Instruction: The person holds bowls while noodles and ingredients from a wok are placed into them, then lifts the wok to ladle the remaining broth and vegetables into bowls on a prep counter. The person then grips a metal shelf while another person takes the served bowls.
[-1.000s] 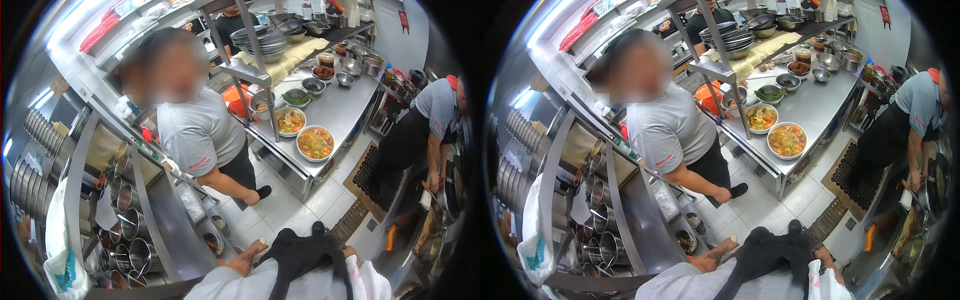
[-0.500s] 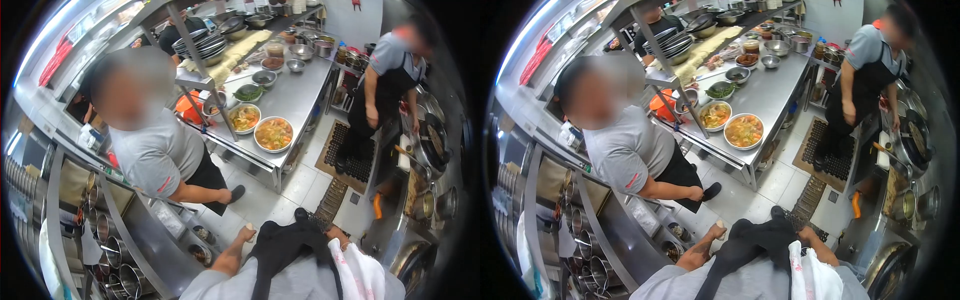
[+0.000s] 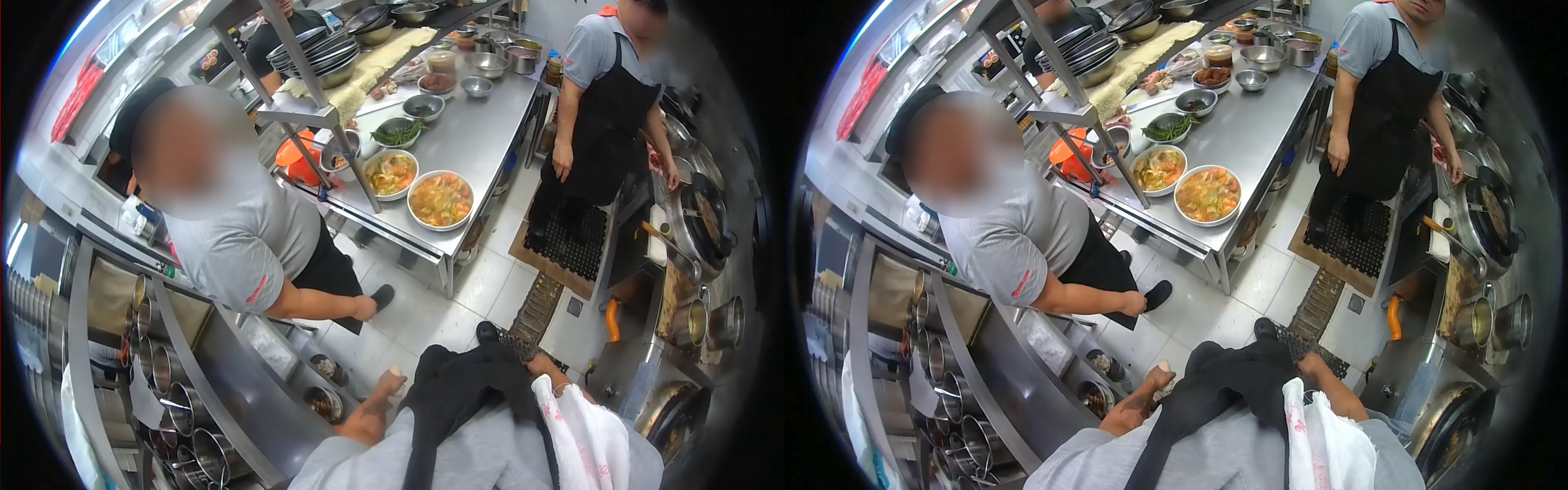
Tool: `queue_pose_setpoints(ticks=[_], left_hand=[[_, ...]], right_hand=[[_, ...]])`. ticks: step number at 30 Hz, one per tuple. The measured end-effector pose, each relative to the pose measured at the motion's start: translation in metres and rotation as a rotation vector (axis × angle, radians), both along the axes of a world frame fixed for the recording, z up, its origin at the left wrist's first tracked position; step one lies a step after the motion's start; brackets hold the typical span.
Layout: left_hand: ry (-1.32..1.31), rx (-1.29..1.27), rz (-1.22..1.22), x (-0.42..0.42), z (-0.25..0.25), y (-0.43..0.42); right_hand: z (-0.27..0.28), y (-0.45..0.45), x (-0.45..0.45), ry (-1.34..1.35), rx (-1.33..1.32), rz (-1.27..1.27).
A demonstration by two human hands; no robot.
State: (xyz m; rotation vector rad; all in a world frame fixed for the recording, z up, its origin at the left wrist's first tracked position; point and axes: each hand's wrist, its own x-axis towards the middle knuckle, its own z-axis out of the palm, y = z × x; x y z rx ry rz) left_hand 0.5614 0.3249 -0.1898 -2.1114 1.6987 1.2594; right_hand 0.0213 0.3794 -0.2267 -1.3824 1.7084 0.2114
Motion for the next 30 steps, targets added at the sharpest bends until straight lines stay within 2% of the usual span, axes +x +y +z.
queue_pose_setpoints(ticks=[1, 2, 4, 5, 8, 11, 13, 14, 15, 17, 18, 19, 20, 21, 22, 24, 25, 27, 28, 30], left_hand=[[0.0, 0.002, 0.004, -0.001, 0.003, -0.001], [0.021, 0.012, 0.001, -0.001, 0.005, -0.003], [0.042, 0.019, 0.002, -0.002, 0.002, -0.004], [0.029, 0.012, 0.027, -0.002, -0.005, -0.004], [0.035, -0.004, 0.047, -0.007, -0.011, -0.007], [0.058, 0.028, 0.043, -0.009, -0.018, -0.013], [0.058, 0.069, 0.05, -0.009, -0.019, -0.014], [0.016, 0.088, 0.056, -0.01, -0.019, -0.015], [-0.025, 0.106, 0.059, -0.013, -0.016, -0.019], [0.005, -0.384, -0.07, -0.042, -0.013, -0.068], [0.063, -0.216, -0.026, -0.076, 0.066, -0.111], [0.113, -0.406, -0.12, -0.105, 0.117, -0.149], [0.224, -0.644, -0.079, -0.137, 0.196, -0.174], [0.283, -0.635, -0.068, -0.155, 0.247, -0.202], [0.135, -0.696, -0.169, -0.164, 0.243, -0.24], [0.016, -0.442, -0.152, -0.17, 0.28, -0.283], [0.024, -0.449, -0.141, -0.169, 0.283, -0.297], [0.085, -0.507, 0.099, -0.153, 0.291, -0.32], [0.048, -0.463, 0.037, -0.147, 0.296, -0.322], [0.025, -0.491, 0.066, -0.144, 0.275, -0.312]], right_hand=[[-0.024, 0.002, -0.007, -0.06, -0.075, 0.089], [-0.005, -0.003, -0.001, -0.06, -0.073, 0.093], [0.045, -0.02, 0.015, 0.023, 0.085, -0.124], [0.053, -0.024, 0.017, 0.023, 0.084, -0.12], [0.065, -0.032, 0.02, 0.011, 0.067, -0.083], [0.078, -0.036, 0.023, -0.035, 0.146, -0.166], [0.066, -0.026, 0.023, -0.003, -0.087, -0.122], [0.069, -0.029, 0.021, -0.01, 0.06, -0.114], [0.074, -0.026, 0.022, -0.013, 0.056, -0.109], [0.067, -0.023, 0.02, 0.022, 0.024, -0.082], [0.017, -0.012, 0.004, -0.059, 0.006, -0.022], [0.014, -0.003, 0.003, -0.069, 0.022, -0.013], [0.017, -0.004, 0.005, -0.03, 0.046, 0.0], [0.022, -0.013, 0.01, 0.006, 0.058, 0.016], [0.032, -0.023, 0.016, 0.043, 0.069, 0.032], [0.047, -0.024, 0.016, 0.142, 0.106, 0.057], [0.052, -0.031, 0.01, 0.154, 0.099, 0.065], [0.057, -0.043, 0.018, -0.018, -0.039, -0.05], [0.069, -0.032, 0.028, -0.027, -0.028, -0.038], [0.115, -0.031, 0.041, -0.109, -0.07, -0.193]])
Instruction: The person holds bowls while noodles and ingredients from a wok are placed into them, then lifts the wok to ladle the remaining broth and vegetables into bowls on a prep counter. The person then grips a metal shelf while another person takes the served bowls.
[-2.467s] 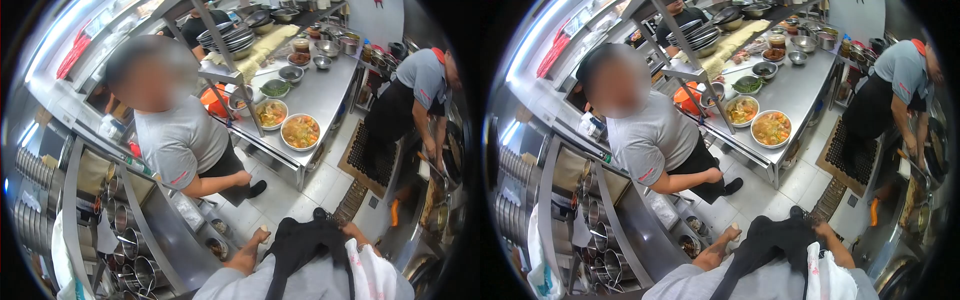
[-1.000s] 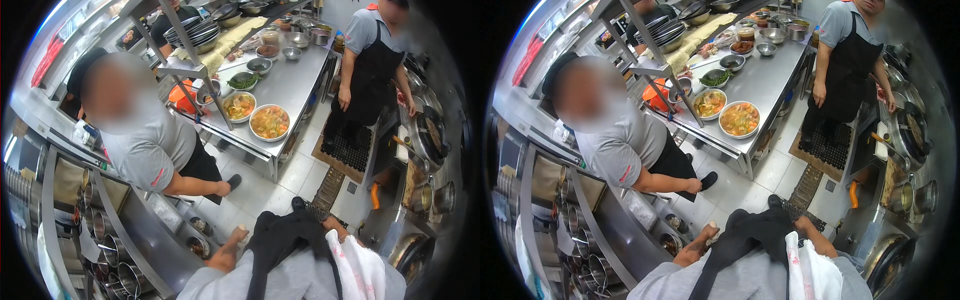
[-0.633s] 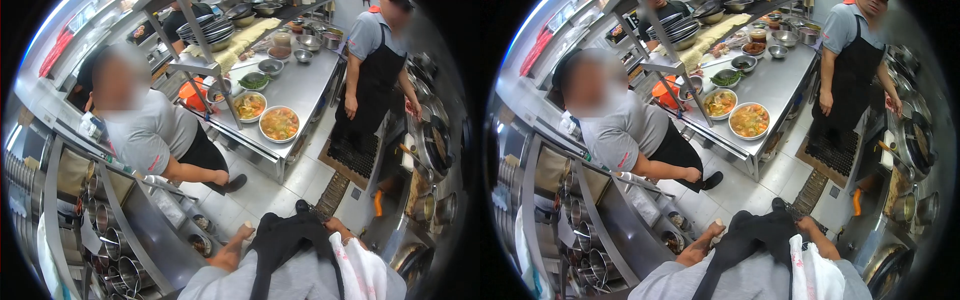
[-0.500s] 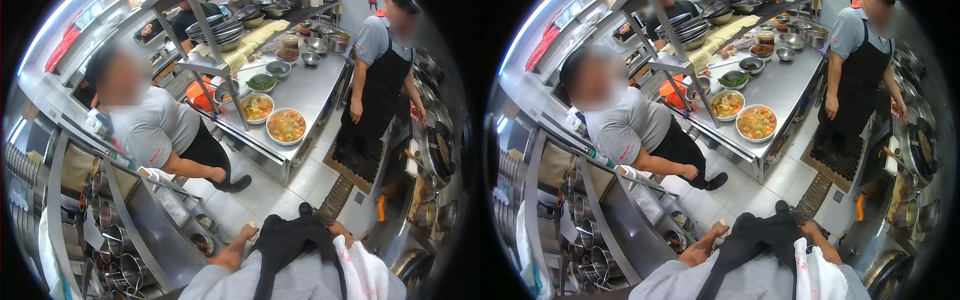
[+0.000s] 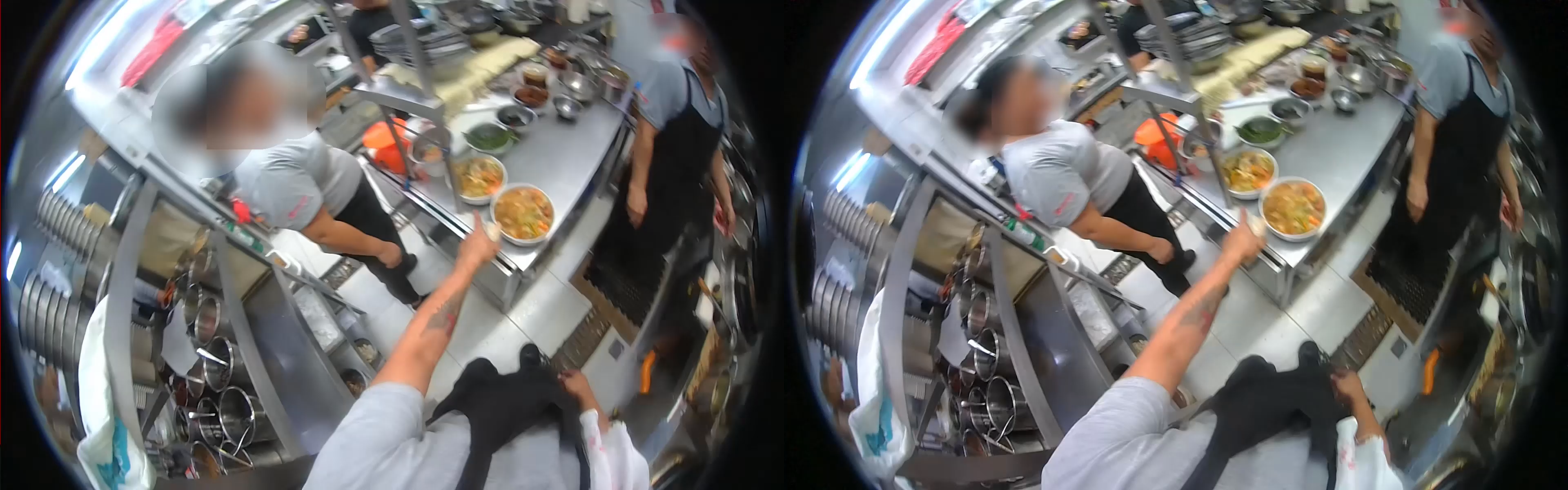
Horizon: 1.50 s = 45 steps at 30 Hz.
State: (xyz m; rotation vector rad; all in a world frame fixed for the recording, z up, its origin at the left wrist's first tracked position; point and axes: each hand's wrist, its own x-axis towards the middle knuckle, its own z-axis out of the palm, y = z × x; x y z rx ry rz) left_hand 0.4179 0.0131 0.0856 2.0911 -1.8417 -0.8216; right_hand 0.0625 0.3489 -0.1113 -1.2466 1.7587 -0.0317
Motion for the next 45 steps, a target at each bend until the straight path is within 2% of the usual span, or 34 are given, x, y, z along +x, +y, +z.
queue_pose_setpoints(ticks=[1, 2, 3, 4, 5, 6, 8, 9, 10, 11, 12, 14, 17, 20, 21, 23, 24, 26, 27, 28, 29, 30, 32, 33, 35, 36, 37, 38, 40, 42, 43, 45], left_hand=[[-0.007, -0.038, 0.006, 0.003, -0.019, -0.004], [0.041, -0.075, 0.021, 0.007, -0.041, -0.003], [0.096, -0.104, 0.026, 0.011, -0.071, 0.008], [0.153, -0.028, 0.063, 0.015, -0.081, 0.029], [0.09, -0.06, 0.02, 0.021, -0.117, 0.046], [0.089, 0.154, -0.007, 0.03, -0.121, 0.069], [0.009, 0.156, -0.088, 0.061, -0.204, 0.119], [-0.05, 0.329, -0.027, 0.078, -0.244, 0.145], [-0.048, 0.352, 0.001, 0.099, -0.275, 0.18], [-0.092, 0.425, 0.029, 0.107, -0.252, 0.215], [-0.112, 0.561, 0.095, 0.12, -0.262, 0.241], [-0.193, 0.628, 0.028, 0.142, -0.284, 0.288], [-0.186, 0.682, 0.059, 0.157, -0.269, 0.338], [-0.167, 0.707, 0.114, 0.162, -0.273, 0.362], [-0.164, 0.709, 0.117, 0.161, -0.277, 0.365], [-0.143, 0.723, 0.134, 0.161, -0.287, 0.366], [-0.141, 0.716, 0.141, 0.16, -0.288, 0.364], [-0.084, 0.694, 0.124, 0.153, -0.291, 0.348], [-0.051, 0.652, 0.174, 0.148, -0.282, 0.335], [-0.049, 0.635, 0.175, 0.143, -0.269, 0.326], [-0.043, 0.63, 0.182, 0.135, -0.257, 0.324], [-0.021, 0.605, 0.172, 0.132, -0.247, 0.315], [0.097, 0.388, 0.114, 0.134, -0.271, 0.302], [0.037, 0.413, 0.11, 0.12, -0.276, 0.276], [0.185, 0.015, -0.06, 0.072, -0.176, 0.235], [0.377, -0.042, -0.102, 0.047, -0.115, 0.219], [0.402, -0.099, -0.254, 0.03, -0.078, 0.2], [0.362, -0.042, -0.29, 0.02, -0.007, 0.19], [0.408, -0.223, -0.191, 0.006, -0.006, 0.138], [0.422, -0.188, 0.255, 0.004, -0.033, 0.071], [0.319, -0.222, 0.275, 0.013, -0.03, 0.058], [0.303, -0.209, 0.109, 0.036, -0.011, 0.058]], right_hand=[[0.014, -0.021, 0.009, -0.046, -0.038, -0.075], [-0.002, -0.023, 0.005, -0.027, -0.12, -0.031], [-0.036, -0.002, -0.011, -0.002, -0.194, 0.005], [-0.07, 0.02, -0.029, -0.059, -0.217, 0.044], [-0.087, 0.028, -0.043, -0.113, -0.235, 0.08], [-0.092, 0.035, -0.051, -0.085, -0.181, 0.111], [-0.092, 0.044, -0.06, 0.019, -0.062, 0.168], [-0.09, 0.048, -0.064, 0.05, -0.028, 0.189], [-0.088, 0.05, -0.067, 0.078, -0.005, 0.201], [-0.087, 0.051, -0.07, 0.097, 0.012, 0.213], [-0.086, 0.052, -0.073, 0.115, 0.028, 0.225], [-0.082, 0.054, -0.076, 0.145, 0.053, 0.259], [-0.071, 0.049, -0.078, 0.188, 0.062, 0.339], [-0.054, 0.026, -0.068, 0.239, -0.035, 0.588], [-0.047, 0.016, -0.061, 0.241, -0.034, 0.592], [-0.03, -0.01, -0.035, 0.134, 0.078, 0.124], [-0.03, -0.012, -0.028, 0.135, 0.07, 0.13], [-0.022, -0.044, -0.016, 0.175, -0.104, 0.496], [-0.114, -0.053, -0.045, 0.088, -0.379, 0.771], [-0.09, -0.061, -0.027, 0.111, -0.289, 0.553], [-0.103, -0.066, -0.031, -0.162, -0.059, 0.205], [-0.098, -0.074, -0.038, -0.119, -0.054, 0.198], [-0.072, -0.081, -0.032, -0.009, -0.073, 0.282], [-0.061, -0.086, -0.029, 0.012, -0.078, 0.297], [-0.05, -0.09, -0.029, 0.027, -0.071, 0.287], [-0.046, -0.089, -0.028, 0.034, -0.061, 0.285], [-0.042, -0.092, -0.024, 0.033, -0.061, 0.285], [-0.039, -0.095, -0.019, 0.029, -0.067, 0.286], [-0.043, -0.099, -0.013, 0.014, -0.075, 0.288], [-0.052, -0.095, -0.008, -0.006, -0.069, 0.287], [-0.056, -0.094, -0.004, -0.019, -0.064, 0.276], [-0.069, -0.09, -0.002, -0.06, -0.06, 0.24]])
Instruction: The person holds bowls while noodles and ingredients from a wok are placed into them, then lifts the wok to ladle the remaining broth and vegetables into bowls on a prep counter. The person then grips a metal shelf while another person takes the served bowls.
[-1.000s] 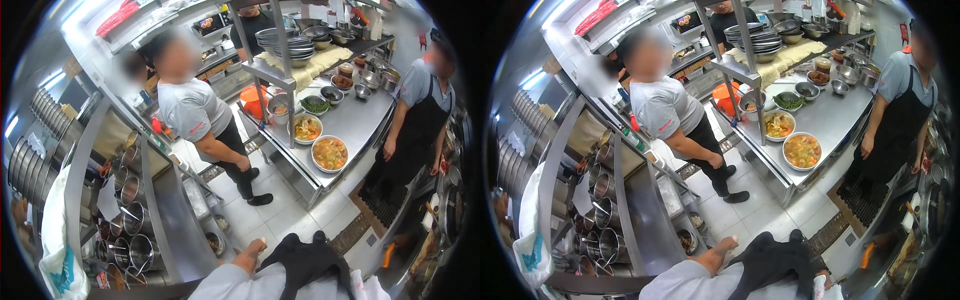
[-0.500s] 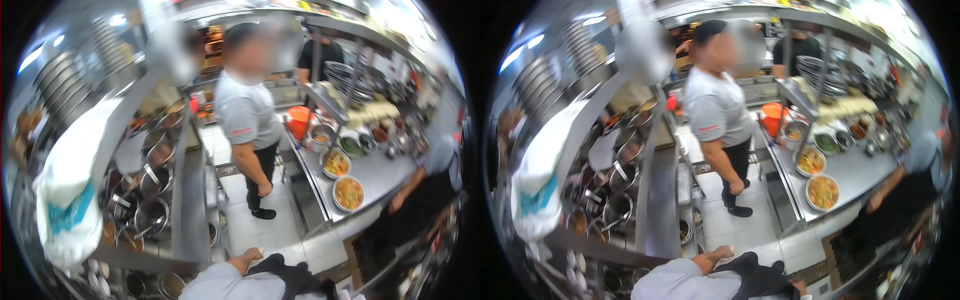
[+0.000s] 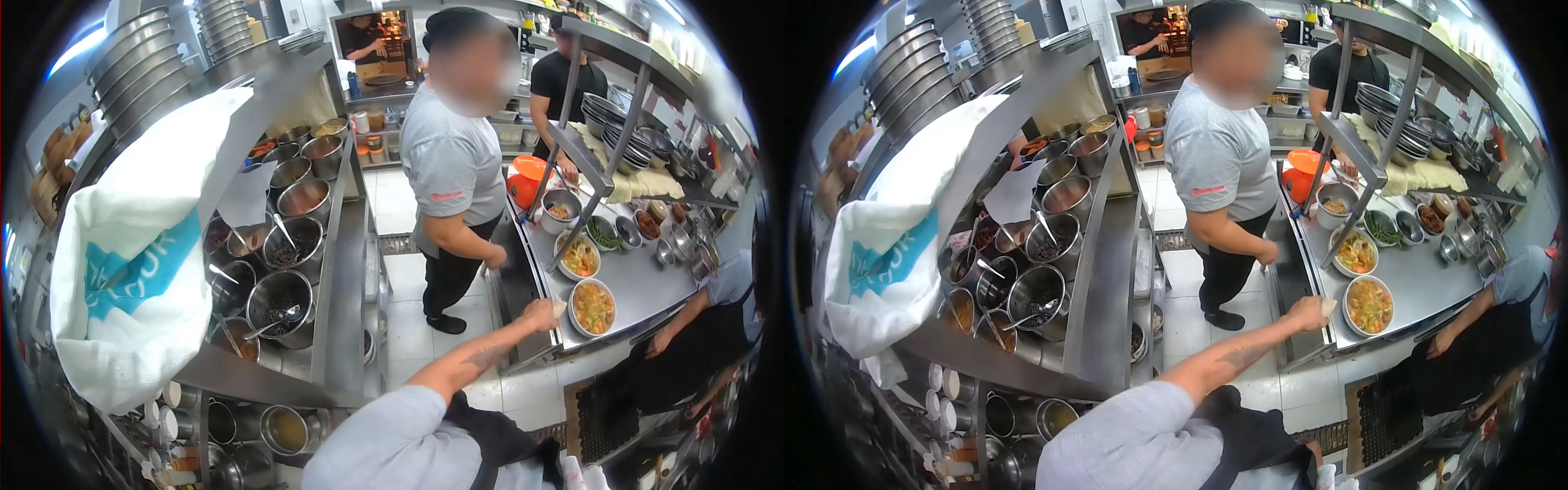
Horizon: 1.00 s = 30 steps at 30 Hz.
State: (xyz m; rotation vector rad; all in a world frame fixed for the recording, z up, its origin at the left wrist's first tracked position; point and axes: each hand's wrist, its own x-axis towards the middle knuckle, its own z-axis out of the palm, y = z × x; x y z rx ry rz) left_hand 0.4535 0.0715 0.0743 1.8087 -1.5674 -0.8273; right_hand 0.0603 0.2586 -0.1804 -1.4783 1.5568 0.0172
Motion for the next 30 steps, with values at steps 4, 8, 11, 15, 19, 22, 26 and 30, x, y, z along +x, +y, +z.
queue_pose_setpoints(ticks=[4, 8, 11, 15, 19, 22, 26, 30], left_hand=[[0.016, 0.098, 0.05, 0.019, -0.046, 0.031], [-0.107, 0.286, -0.072, 0.037, -0.117, 0.088], [-0.152, 0.523, -0.053, 0.052, -0.195, 0.12], [-0.211, 0.743, 0.05, 0.084, -0.217, 0.183], [-0.292, 0.847, 0.055, 0.113, -0.232, 0.232], [-0.316, 0.905, -0.043, 0.123, -0.245, 0.255], [-0.336, 0.914, -0.044, 0.121, -0.259, 0.278], [-0.312, 0.911, -0.054, 0.109, -0.266, 0.285]], right_hand=[[-0.051, 0.005, -0.009, -0.089, 0.007, -0.079], [-0.05, 0.027, -0.027, 0.121, 0.053, 0.105], [-0.018, 0.044, -0.029, 0.157, 0.053, 0.073], [-0.002, 0.066, -0.037, 0.178, 0.057, 0.016], [0.002, 0.083, -0.037, 0.182, 0.06, -0.03], [-0.001, 0.094, -0.039, 0.186, 0.062, -0.058], [-0.006, 0.103, -0.041, 0.186, 0.055, -0.086], [-0.01, 0.104, -0.043, 0.184, 0.027, -0.103]])
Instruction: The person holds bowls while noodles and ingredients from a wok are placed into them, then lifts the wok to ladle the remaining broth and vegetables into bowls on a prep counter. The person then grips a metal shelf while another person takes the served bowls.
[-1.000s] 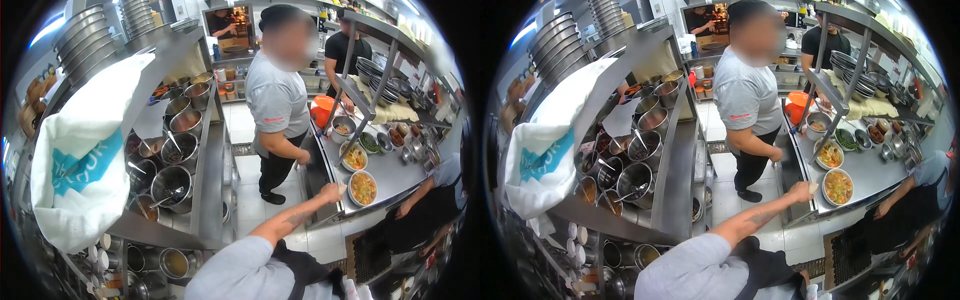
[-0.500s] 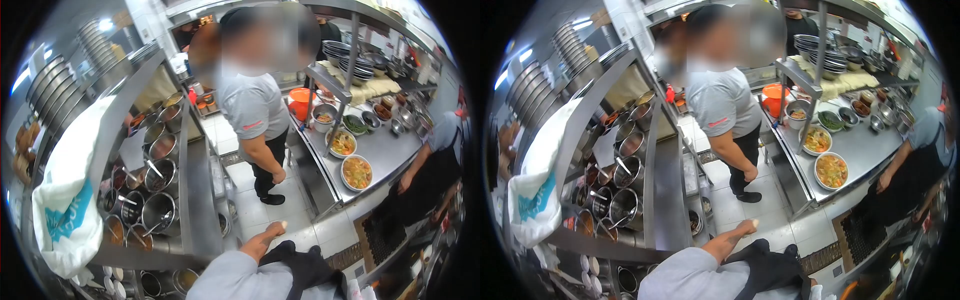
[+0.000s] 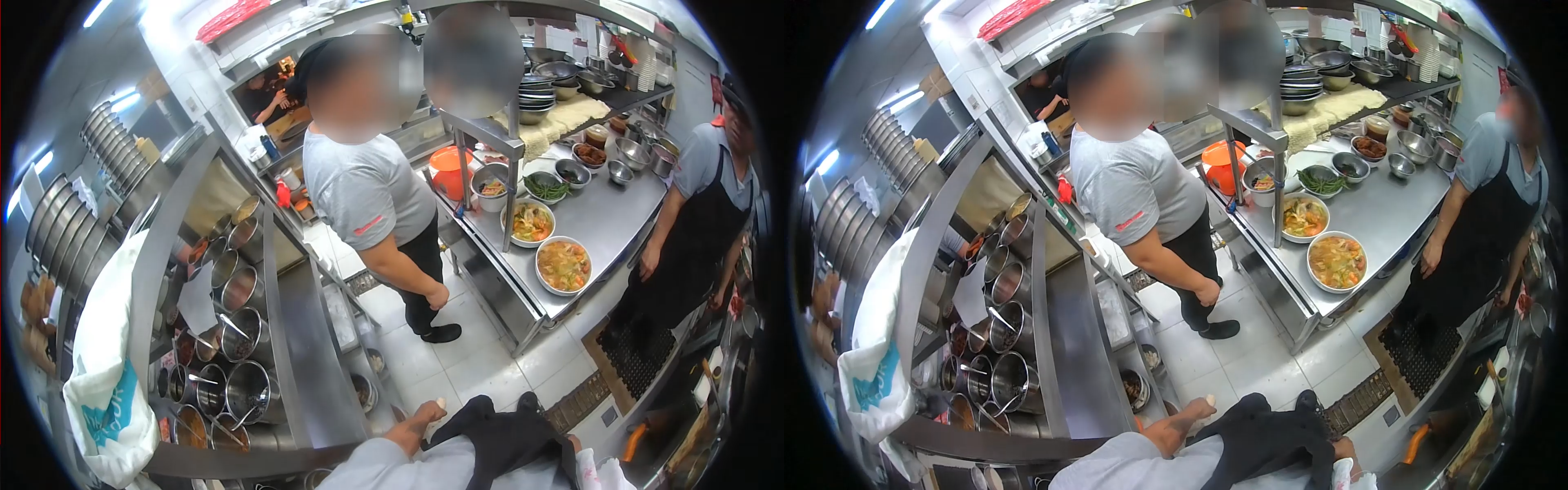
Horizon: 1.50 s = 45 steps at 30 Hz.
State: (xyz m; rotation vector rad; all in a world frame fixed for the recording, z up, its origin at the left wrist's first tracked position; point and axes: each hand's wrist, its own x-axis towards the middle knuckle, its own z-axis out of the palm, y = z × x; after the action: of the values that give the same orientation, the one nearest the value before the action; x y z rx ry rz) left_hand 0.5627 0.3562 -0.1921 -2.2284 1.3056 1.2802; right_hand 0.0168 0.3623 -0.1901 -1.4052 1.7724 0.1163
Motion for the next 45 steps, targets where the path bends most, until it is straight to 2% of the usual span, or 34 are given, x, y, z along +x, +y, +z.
queue_pose_setpoints(ticks=[4, 5, 7, 8, 9, 10, 11, 12, 13, 14, 16, 17, 19, 20, 22, 24, 25, 26, 28, 29, 31, 35, 38, 40, 41, 42, 43, 45], left_hand=[[0.011, -0.018, 0.01, -0.01, 0.002, -0.005], [0.012, -0.018, 0.008, -0.011, 0.003, -0.008], [0.016, -0.017, 0.034, -0.012, 0.005, -0.014], [-0.006, -0.067, -0.017, -0.009, 0.002, -0.015], [-0.019, -0.113, -0.077, -0.007, -0.008, -0.018], [0.006, -0.184, -0.035, -0.001, -0.022, -0.017], [0.059, -0.233, -0.088, 0.004, -0.048, -0.018], [0.185, -0.017, 0.16, 0.002, -0.042, -0.02], [0.078, -0.092, 0.077, 0.001, -0.037, -0.02], [0.044, -0.101, 0.051, -0.003, -0.024, -0.028], [0.001, -0.102, 0.0, -0.01, -0.007, -0.024], [-0.005, -0.082, -0.011, -0.013, 0.0, -0.026], [-0.036, -0.086, -0.061, -0.009, -0.001, -0.029], [-0.035, -0.006, -0.066, -0.009, -0.005, -0.029], [-0.019, 0.038, -0.036, -0.011, -0.005, -0.023], [0.015, 0.149, 0.124, -0.026, 0.019, -0.025], [-0.051, 0.114, -0.012, -0.031, 0.016, -0.037], [-0.104, 0.093, -0.14, -0.032, 0.005, -0.03], [-0.11, 0.116, -0.185, -0.047, 0.012, -0.043], [-0.1, 0.143, -0.126, -0.056, 0.019, -0.051], [-0.122, 0.142, -0.112, -0.076, 0.022, -0.074], [-0.121, 0.034, -0.042, -0.116, 0.023, -0.121], [0.023, -0.151, -0.077, -0.15, 0.034, -0.156], [0.073, -0.195, -0.055, -0.176, 0.054, -0.176], [0.059, -0.247, 0.039, -0.194, 0.078, -0.182], [0.043, -0.303, 0.131, -0.206, 0.096, -0.182], [0.051, -0.314, 0.165, -0.214, 0.105, -0.181], [-0.05, -0.424, 0.263, -0.223, 0.117, -0.169]], right_hand=[[0.003, -0.006, 0.002, -0.013, -0.078, 0.018], [0.014, -0.008, 0.001, -0.012, -0.078, 0.016], [0.077, -0.016, 0.026, -0.021, 0.113, -0.083], [0.06, -0.019, 0.021, 0.0, 0.038, 0.087], [0.014, -0.019, 0.003, 0.03, -0.031, 0.249], [-0.05, -0.011, -0.019, -0.084, -0.42, 0.461], [-0.056, -0.009, -0.031, 0.102, -0.274, 0.732], [-0.023, -0.011, -0.019, 0.099, -0.17, 0.808], [0.009, -0.005, -0.006, -0.007, -0.195, 0.438], [-0.024, -0.002, -0.015, 0.017, -0.352, 0.677], [0.032, -0.006, 0.016, -0.04, 0.033, -0.007], [0.024, 0.003, 0.011, -0.045, 0.04, -0.033], [-0.001, 0.009, 0.007, -0.045, 0.019, 0.018], [-0.007, 0.013, 0.005, -0.057, 0.016, 0.0], [0.002, 0.017, 0.005, 0.043, 0.054, 0.016], [0.005, 0.024, -0.005, 0.031, 0.053, 0.075], [0.009, 0.009, -0.015, 0.02, 0.055, 0.142], [0.018, 0.005, -0.018, -0.033, 0.054, 0.031], [0.018, -0.009, -0.028, -0.025, 0.049, 0.048], [0.014, -0.017, -0.033, -0.04, 0.056, 0.049], [-0.007, -0.038, -0.052, -0.053, 0.305, 0.009], [-0.034, -0.091, -0.087, -0.103, 0.345, 0.079], [-0.058, -0.155, -0.101, -0.177, -0.025, 0.02], [-0.062, -0.229, -0.108, -0.222, 0.099, 0.256], [-0.129, -0.26, -0.112, -0.168, -0.014, 0.502], [-0.077, -0.303, -0.097, -0.069, -0.343, 0.449], [-0.003, -0.35, -0.076, -0.26, -0.357, 0.062], [0.128, -0.441, -0.027, -0.428, -0.497, -0.129]])
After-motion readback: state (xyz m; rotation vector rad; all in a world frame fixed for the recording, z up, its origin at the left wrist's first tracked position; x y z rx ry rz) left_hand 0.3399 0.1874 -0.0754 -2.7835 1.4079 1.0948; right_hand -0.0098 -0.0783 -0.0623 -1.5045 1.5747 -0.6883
